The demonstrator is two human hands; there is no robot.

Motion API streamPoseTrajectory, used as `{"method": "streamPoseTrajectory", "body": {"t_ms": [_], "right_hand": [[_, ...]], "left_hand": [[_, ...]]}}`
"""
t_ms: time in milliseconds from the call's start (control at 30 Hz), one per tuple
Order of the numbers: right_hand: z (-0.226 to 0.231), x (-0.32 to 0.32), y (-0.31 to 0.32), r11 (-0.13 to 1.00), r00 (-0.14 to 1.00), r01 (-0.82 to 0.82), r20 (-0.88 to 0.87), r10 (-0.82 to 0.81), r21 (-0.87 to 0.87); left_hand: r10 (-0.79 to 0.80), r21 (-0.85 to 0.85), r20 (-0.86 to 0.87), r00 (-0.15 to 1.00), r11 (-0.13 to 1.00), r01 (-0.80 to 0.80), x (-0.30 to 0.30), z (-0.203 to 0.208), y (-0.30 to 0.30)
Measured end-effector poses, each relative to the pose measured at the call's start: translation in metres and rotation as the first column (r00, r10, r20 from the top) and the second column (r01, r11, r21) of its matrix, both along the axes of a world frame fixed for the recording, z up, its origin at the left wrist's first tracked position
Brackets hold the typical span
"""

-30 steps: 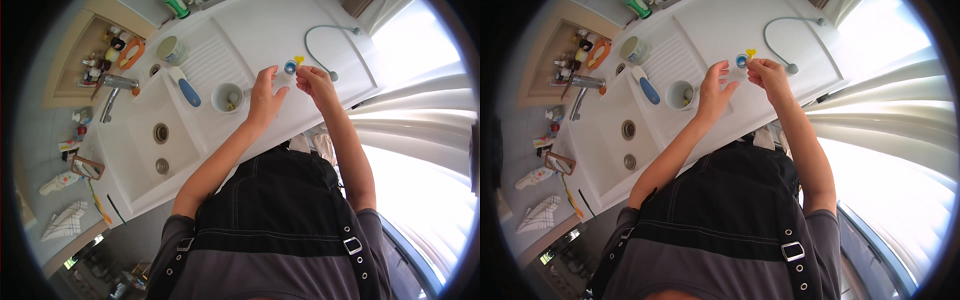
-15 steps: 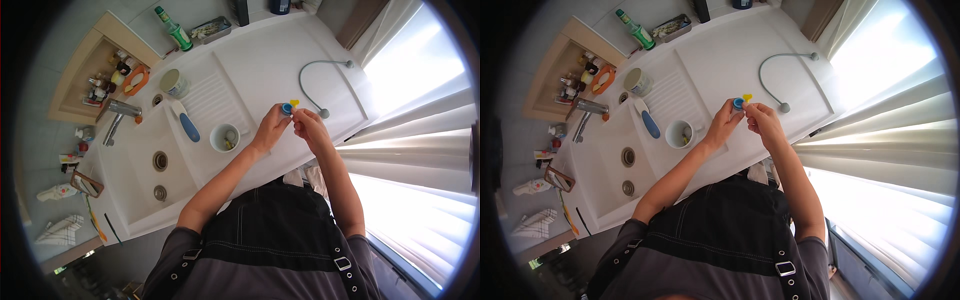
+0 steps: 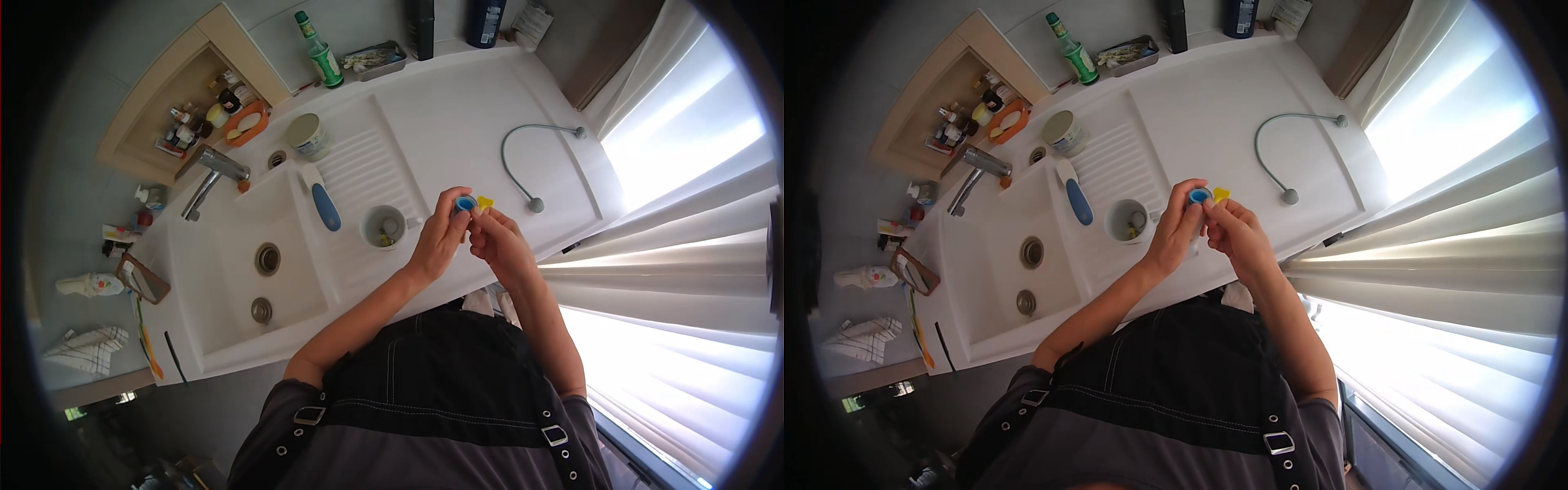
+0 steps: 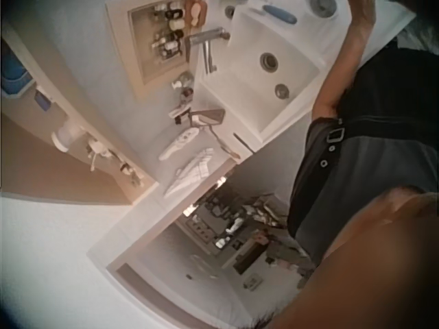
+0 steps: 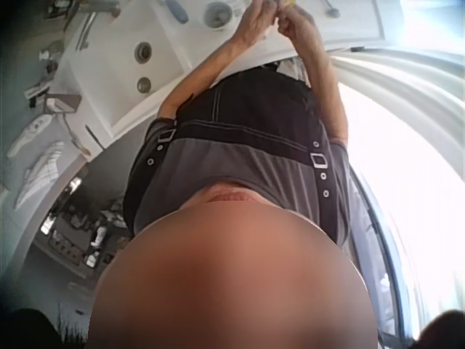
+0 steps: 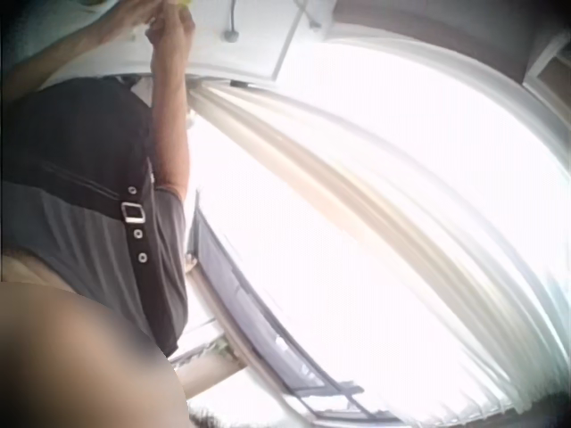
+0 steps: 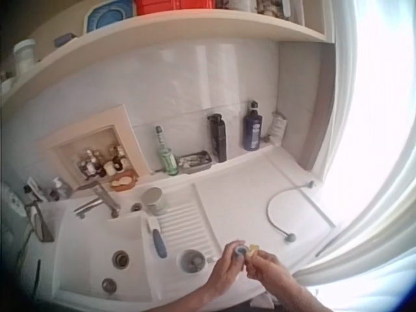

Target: The recorder is assembling small plastic and metal components, including a yellow cap, clear tube, and blue ring, at a sink counter.

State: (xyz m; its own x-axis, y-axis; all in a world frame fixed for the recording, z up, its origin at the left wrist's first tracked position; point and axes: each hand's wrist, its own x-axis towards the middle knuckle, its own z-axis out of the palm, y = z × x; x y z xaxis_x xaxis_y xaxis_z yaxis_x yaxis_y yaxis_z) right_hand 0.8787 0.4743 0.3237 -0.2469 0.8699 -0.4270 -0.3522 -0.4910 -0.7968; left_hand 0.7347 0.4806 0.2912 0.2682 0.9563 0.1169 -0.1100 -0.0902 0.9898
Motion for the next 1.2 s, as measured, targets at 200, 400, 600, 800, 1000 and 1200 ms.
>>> {"method": "streamPoseTrajectory", "body": {"t_ms": [200,400,600,800,1000,1200], "right_hand": [[0.015,-0.015,-0.009,0.984,0.985,-0.113,0.142,0.093,0.138],[0.015,-0.017,0.003,0.972,0.973,-0.071,0.231,0.017,0.225],[0.024,-0.025,0.060,0.913,0.911,-0.130,0.409,-0.044,0.386],[0.027,-0.046,0.157,0.818,0.761,-0.312,0.642,-0.088,0.483],[0.011,-0.082,0.272,0.537,0.577,-0.540,0.750,-0.324,0.648],[-0.003,-0.119,0.375,0.491,0.195,-0.780,0.896,-0.399,0.388]], "left_hand": [[0.041,-0.075,0.117,0.992,0.997,-0.032,-0.020,0.012,-0.012],[0.104,-0.033,0.177,0.979,0.994,-0.100,-0.059,0.028,-0.025],[0.251,-0.098,0.243,0.937,0.967,-0.233,-0.104,0.037,-0.030],[0.406,-0.221,0.265,0.875,0.908,-0.355,-0.144,0.017,-0.019],[0.499,-0.319,0.234,0.834,0.850,-0.419,-0.158,0.004,0.004],[0.516,-0.379,0.294,0.804,0.836,-0.398,-0.164,-0.011,0.026]]}}
